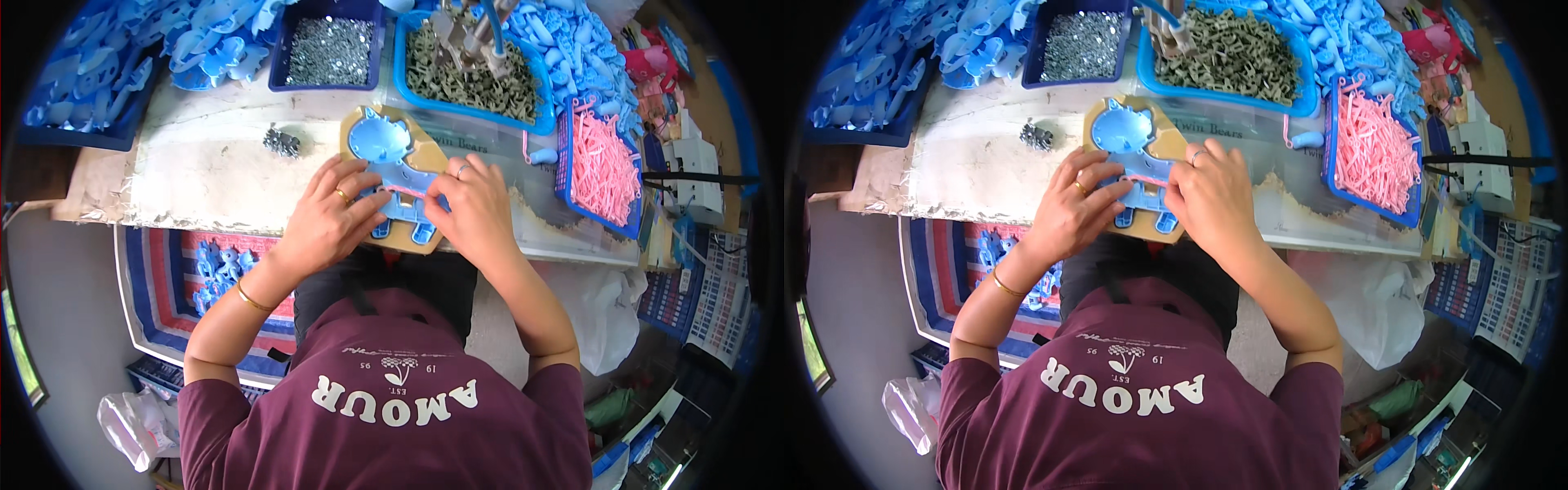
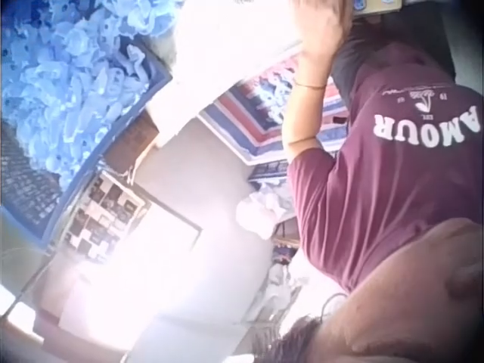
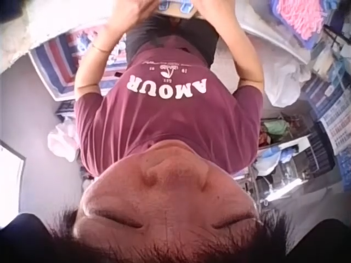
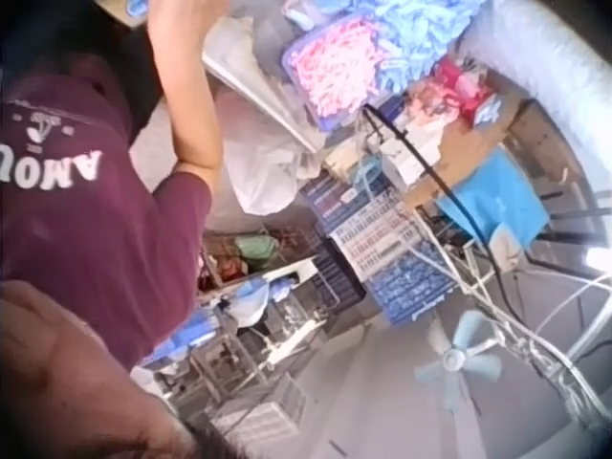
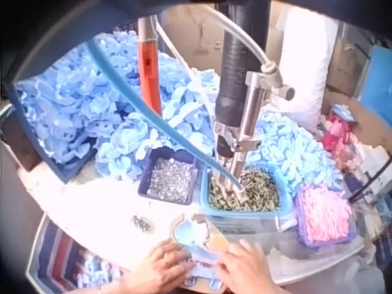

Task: Assembling small blue plastic hippo figures by placing parts and using a pneumatic screwdriver.

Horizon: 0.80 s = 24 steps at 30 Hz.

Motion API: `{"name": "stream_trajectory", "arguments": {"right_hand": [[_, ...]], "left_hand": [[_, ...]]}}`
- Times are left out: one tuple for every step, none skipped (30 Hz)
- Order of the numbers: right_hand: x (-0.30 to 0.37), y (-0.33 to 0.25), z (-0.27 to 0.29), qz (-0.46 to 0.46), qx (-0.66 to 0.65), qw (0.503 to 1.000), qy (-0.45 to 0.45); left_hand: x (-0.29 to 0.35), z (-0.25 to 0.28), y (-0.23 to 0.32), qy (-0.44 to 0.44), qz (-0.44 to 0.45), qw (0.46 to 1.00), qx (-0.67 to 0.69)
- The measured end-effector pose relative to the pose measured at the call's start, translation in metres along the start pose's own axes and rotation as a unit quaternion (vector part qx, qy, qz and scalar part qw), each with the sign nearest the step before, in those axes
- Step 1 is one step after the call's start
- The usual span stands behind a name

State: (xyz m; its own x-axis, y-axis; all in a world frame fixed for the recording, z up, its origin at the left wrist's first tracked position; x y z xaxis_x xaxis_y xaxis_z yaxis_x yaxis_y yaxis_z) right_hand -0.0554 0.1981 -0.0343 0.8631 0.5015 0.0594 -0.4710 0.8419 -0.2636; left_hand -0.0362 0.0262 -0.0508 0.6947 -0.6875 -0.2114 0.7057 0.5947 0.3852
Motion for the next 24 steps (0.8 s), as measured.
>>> {"name": "stream_trajectory", "arguments": {"right_hand": [[-0.005, -0.003, 0.005, 0.006, 0.002, 1.0, 0.005], [-0.01, -0.008, 0.009, 0.036, -0.062, 0.997, 0.003], [-0.018, -0.016, 0.015, 0.068, -0.125, 0.99, 0.0], [-0.028, -0.026, 0.03, 0.095, -0.168, 0.979, 0.064], [-0.041, -0.041, 0.048, 0.122, -0.213, 0.961, 0.126], [-0.057, -0.052, 0.068, 0.151, -0.227, 0.945, 0.183], [-0.076, -0.058, 0.087, 0.175, -0.236, 0.925, 0.24], [-0.094, -0.064, 0.101, 0.181, -0.206, 0.905, 0.324], [-0.113, -0.071, 0.115, 0.183, -0.174, 0.878, 0.406], [-0.126, -0.082, 0.143, 0.193, -0.153, 0.82, 0.517], [-0.152, -0.073, 0.147, 0.195, -0.161, 0.818, 0.517], [-0.184, -0.062, 0.146, 0.067, -0.334, 0.925, 0.171], [-0.173, -0.069, 0.153, 0.13, -0.307, 0.913, 0.236], [-0.16, -0.073, 0.158, 0.188, -0.275, 0.894, 0.301], [-0.156, -0.073, 0.163, 0.196, -0.277, 0.892, 0.298], [-0.162, -0.07, 0.16, 0.141, -0.282, 0.927, 0.206], [-0.163, -0.064, 0.153, 0.079, -0.279, 0.95, 0.113], [-0.158, -0.066, 0.149, 0.082, -0.278, 0.951, 0.11], [-0.15, -0.066, 0.144, 0.099, -0.32, 0.934, 0.126], [-0.142, -0.065, 0.142, 0.114, -0.361, 0.915, 0.143], [-0.14, -0.065, 0.138, 0.102, -0.359, 0.923, 0.09], [-0.139, -0.064, 0.134, 0.106, -0.358, 0.924, 0.088], [-0.137, -0.061, 0.128, 0.119, -0.322, 0.933, 0.11], [-0.134, -0.06, 0.125, 0.131, -0.284, 0.94, 0.134]], "left_hand": [[0.0, 0.002, 0.0, 0.005, 0.001, 1.0, -0.007], [0.0, 0.002, 0.001, 0.007, -0.006, 1.0, 0.009], [0.0, 0.003, 0.001, 0.009, -0.013, 1.0, 0.023], [-0.001, 0.004, 0.0, 0.014, -0.011, 1.0, 0.015], [0.001, 0.007, -0.003, 0.035, 0.003, 0.999, 0.04], [0.004, 0.012, -0.006, 0.056, 0.02, 0.996, 0.064], [-0.001, 0.025, -0.007, 0.078, 0.02, 0.995, 0.056], [-0.002, 0.027, -0.015, 0.079, 0.022, 0.995, 0.049], [-0.001, 0.028, -0.028, 0.094, 0.051, 0.994, 0.024], [-0.002, 0.034, -0.039, 0.11, 0.082, 0.991, -0.002], [-0.009, 0.04, -0.046, 0.136, 0.092, 0.986, -0.03], [-0.009, 0.046, -0.058, 0.145, 0.116, 0.982, -0.041], [-0.01, 0.051, -0.069, 0.145, 0.141, 0.978, -0.059], [-0.015, 0.054, -0.08, 0.144, 0.161, 0.973, -0.075], [-0.019, 0.058, -0.09, 0.149, 0.168, 0.971, -0.079], [-0.027, 0.058, -0.101, 0.125, 0.172, 0.97, -0.119], [-0.039, 0.056, -0.111, 0.1, 0.17, 0.968, -0.156], [-0.048, 0.055, -0.121, 0.102, 0.174, 0.967, -0.156], [-0.064, 0.047, -0.131, 0.068, 0.176, 0.968, -0.165], [-0.081, 0.038, -0.142, 0.034, 0.174, 0.969, -0.173], [-0.093, 0.03, -0.158, 0.035, 0.176, 0.968, -0.173], [-0.104, 0.017, -0.177, 0.039, 0.158, 0.982, -0.094], [-0.112, 0.005, -0.193, 0.041, 0.138, 0.989, -0.014], [-0.119, -0.002, -0.203, 0.043, 0.138, 0.989, -0.014]]}}
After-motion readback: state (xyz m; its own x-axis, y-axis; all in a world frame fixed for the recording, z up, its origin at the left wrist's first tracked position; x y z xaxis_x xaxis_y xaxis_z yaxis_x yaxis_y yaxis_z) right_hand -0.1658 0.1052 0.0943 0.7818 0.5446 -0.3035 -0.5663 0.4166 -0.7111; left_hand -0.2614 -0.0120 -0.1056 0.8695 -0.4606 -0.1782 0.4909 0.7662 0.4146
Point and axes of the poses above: each hand's wrist, its own x-axis away from the middle knuckle, its own z-axis out of the back of the hand, y = z × x, the point moved 6 cm from there along -x, towards the middle knuckle, and after that the axes turned 14 degrees about -y, right-handed, at the moved point
